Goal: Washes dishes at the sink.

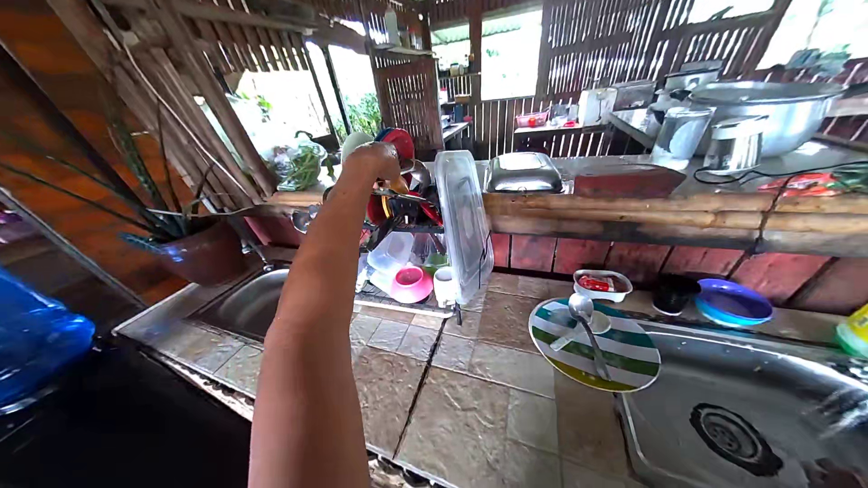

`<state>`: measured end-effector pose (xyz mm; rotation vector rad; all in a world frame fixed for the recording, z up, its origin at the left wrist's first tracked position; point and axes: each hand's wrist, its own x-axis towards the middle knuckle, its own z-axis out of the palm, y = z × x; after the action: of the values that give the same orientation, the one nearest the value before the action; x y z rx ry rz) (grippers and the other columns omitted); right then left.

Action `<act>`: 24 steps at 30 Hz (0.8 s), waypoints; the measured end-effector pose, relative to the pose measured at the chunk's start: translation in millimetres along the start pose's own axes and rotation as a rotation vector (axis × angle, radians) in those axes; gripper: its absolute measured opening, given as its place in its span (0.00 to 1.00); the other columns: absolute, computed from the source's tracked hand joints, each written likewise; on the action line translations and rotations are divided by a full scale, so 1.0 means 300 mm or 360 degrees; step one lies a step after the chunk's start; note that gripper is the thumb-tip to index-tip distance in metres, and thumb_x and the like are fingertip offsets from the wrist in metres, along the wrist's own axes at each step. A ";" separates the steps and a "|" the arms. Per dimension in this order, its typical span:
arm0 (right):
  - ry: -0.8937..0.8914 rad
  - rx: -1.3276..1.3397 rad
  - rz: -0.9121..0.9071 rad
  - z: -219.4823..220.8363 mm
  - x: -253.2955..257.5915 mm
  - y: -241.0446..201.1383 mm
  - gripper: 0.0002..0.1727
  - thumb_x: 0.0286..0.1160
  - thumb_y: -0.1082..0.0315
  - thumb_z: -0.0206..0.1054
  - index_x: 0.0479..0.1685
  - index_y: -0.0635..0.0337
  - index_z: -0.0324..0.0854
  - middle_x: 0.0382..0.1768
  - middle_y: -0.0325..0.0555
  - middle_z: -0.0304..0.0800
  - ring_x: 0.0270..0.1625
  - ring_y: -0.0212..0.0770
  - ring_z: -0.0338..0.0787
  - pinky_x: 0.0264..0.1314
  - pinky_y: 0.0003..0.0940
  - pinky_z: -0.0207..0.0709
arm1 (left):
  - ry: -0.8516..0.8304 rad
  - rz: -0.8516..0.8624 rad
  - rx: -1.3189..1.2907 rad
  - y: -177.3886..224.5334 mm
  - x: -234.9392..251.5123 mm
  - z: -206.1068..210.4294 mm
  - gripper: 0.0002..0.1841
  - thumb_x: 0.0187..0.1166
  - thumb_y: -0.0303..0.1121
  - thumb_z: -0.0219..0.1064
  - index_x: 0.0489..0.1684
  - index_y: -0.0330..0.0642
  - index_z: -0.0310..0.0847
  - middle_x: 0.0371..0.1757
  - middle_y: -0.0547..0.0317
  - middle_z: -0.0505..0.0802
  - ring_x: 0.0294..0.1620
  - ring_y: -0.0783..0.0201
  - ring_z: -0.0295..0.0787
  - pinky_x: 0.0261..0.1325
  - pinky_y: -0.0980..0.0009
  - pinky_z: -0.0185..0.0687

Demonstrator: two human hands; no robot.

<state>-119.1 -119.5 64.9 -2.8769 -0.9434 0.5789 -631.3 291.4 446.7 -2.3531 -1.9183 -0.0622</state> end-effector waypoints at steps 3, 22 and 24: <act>0.0128 0.0083 0.0007 0.018 0.019 0.016 0.26 0.92 0.64 0.46 0.75 0.80 0.71 0.79 0.79 0.68 0.87 0.71 0.64 0.89 0.61 0.53 | 0.0018 0.0085 0.0219 0.014 0.059 0.031 0.13 0.80 0.34 0.65 0.45 0.30 0.87 0.55 0.31 0.90 0.62 0.32 0.85 0.60 0.26 0.72; 0.0262 0.0632 0.0043 0.058 0.143 0.139 0.23 0.92 0.63 0.55 0.57 0.81 0.82 0.60 0.81 0.84 0.69 0.76 0.81 0.74 0.72 0.67 | 0.0654 0.0484 0.0039 0.060 0.078 0.090 0.23 0.86 0.40 0.63 0.60 0.23 0.77 0.56 0.14 0.85 0.59 0.13 0.80 0.54 0.14 0.67; 0.0314 0.1170 0.0183 0.087 0.248 0.228 0.24 0.93 0.59 0.54 0.63 0.77 0.81 0.63 0.75 0.84 0.67 0.68 0.84 0.73 0.65 0.71 | 0.0692 0.0751 -0.0399 0.263 -0.090 0.101 0.22 0.93 0.40 0.51 0.69 0.27 0.73 0.59 0.22 0.85 0.60 0.26 0.84 0.62 0.27 0.72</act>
<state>-35.1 -133.4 4.4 -2.2698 -0.4112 0.4988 -560.6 252.7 409.5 -2.6008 -1.1900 -0.7408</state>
